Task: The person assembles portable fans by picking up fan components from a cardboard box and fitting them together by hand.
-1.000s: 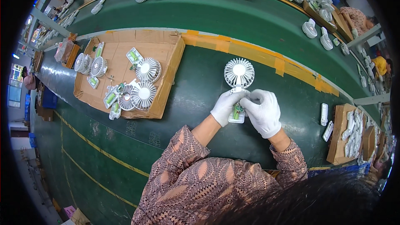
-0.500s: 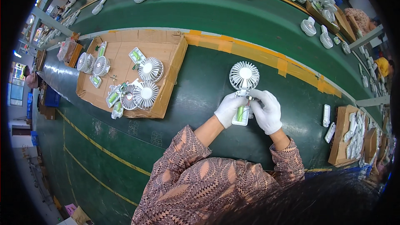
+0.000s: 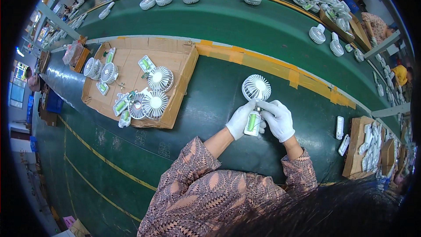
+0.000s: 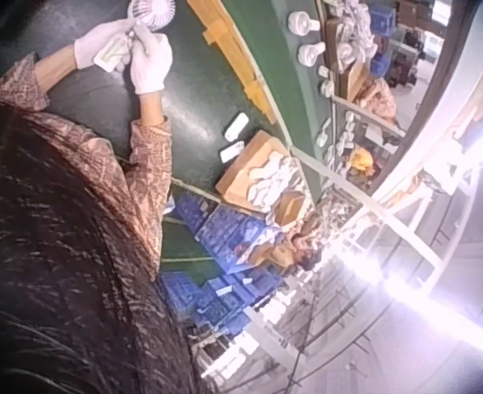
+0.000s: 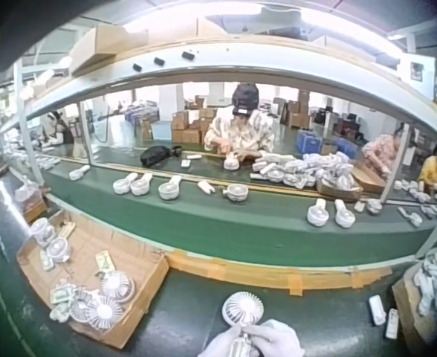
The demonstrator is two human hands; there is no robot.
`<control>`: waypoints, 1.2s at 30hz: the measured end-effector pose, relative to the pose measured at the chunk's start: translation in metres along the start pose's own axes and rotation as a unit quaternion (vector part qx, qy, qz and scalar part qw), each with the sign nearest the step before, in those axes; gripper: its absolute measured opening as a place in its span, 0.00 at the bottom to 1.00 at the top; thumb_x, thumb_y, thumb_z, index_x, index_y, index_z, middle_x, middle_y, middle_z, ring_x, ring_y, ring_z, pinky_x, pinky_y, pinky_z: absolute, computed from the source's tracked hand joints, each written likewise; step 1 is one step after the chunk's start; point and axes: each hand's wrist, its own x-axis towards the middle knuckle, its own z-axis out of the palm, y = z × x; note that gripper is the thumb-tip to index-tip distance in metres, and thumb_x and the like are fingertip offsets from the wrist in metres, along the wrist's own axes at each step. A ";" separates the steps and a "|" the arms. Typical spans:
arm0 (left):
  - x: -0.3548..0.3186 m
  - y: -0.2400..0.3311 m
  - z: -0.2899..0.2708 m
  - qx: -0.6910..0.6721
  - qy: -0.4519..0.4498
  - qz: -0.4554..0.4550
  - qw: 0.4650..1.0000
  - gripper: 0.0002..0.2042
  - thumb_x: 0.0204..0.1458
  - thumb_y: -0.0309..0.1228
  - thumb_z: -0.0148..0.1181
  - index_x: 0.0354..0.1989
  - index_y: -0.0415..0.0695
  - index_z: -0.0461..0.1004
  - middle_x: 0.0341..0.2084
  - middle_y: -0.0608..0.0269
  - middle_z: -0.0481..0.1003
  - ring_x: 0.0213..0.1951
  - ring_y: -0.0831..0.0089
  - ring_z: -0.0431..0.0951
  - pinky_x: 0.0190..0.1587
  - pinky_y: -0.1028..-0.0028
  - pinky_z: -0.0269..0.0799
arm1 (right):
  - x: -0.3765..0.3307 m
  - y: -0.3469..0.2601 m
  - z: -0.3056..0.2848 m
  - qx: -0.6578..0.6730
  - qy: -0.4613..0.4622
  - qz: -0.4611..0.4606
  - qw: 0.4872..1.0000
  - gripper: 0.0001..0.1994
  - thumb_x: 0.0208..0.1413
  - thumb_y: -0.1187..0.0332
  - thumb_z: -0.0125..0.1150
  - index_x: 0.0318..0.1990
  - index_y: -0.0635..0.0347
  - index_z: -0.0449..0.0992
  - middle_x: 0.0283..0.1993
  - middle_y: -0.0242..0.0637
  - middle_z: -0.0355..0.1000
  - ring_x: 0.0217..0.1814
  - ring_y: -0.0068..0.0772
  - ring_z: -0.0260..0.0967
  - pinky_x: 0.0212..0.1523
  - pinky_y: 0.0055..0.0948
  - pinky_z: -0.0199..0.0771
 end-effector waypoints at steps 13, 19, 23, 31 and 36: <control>0.010 -0.004 0.002 0.039 0.036 0.051 0.997 0.27 0.56 0.58 0.37 0.44 0.45 0.67 0.26 0.60 0.74 0.22 0.70 0.76 0.22 0.72 0.75 | 0.013 -0.009 0.003 -0.276 -0.054 -0.136 0.950 0.10 0.46 0.68 0.54 0.37 0.48 0.75 0.24 0.33 0.66 0.28 0.37 0.65 0.30 0.35 0.62; 0.010 -0.006 -0.002 0.048 0.032 0.041 0.997 0.29 0.56 0.59 0.35 0.51 0.47 0.65 0.41 0.65 0.71 0.41 0.75 0.73 0.43 0.73 0.72 | 0.012 -0.013 0.010 -0.371 -0.049 -0.234 0.897 0.09 0.44 0.68 0.53 0.34 0.56 0.72 0.27 0.33 0.66 0.29 0.33 0.65 0.32 0.33 0.62; 0.018 -0.014 -0.007 0.087 0.007 0.115 0.990 0.24 0.56 0.50 0.46 0.50 0.43 0.65 0.39 0.63 0.72 0.38 0.73 0.75 0.39 0.73 0.73 | 0.008 0.001 0.008 -0.228 -0.028 -0.112 0.967 0.14 0.43 0.72 0.55 0.41 0.56 0.70 0.26 0.38 0.69 0.30 0.42 0.67 0.33 0.39 0.64; -0.001 0.002 -0.002 0.011 0.044 0.064 0.997 0.11 0.59 0.38 0.44 0.41 0.42 0.64 0.31 0.51 0.73 0.26 0.64 0.77 0.26 0.65 0.77 | -0.021 0.046 -0.061 -0.177 0.151 0.069 0.970 0.24 0.41 0.67 0.64 0.49 0.60 0.68 0.46 0.44 0.69 0.46 0.42 0.69 0.45 0.34 0.70; 0.005 -0.004 0.005 -0.015 0.036 0.073 0.997 0.12 0.60 0.38 0.43 0.39 0.43 0.65 0.28 0.54 0.74 0.24 0.66 0.76 0.25 0.65 0.77 | -0.077 0.120 -0.165 -0.389 0.245 0.271 0.846 0.27 0.40 0.65 0.64 0.51 0.60 0.67 0.53 0.48 0.65 0.53 0.49 0.62 0.54 0.41 0.63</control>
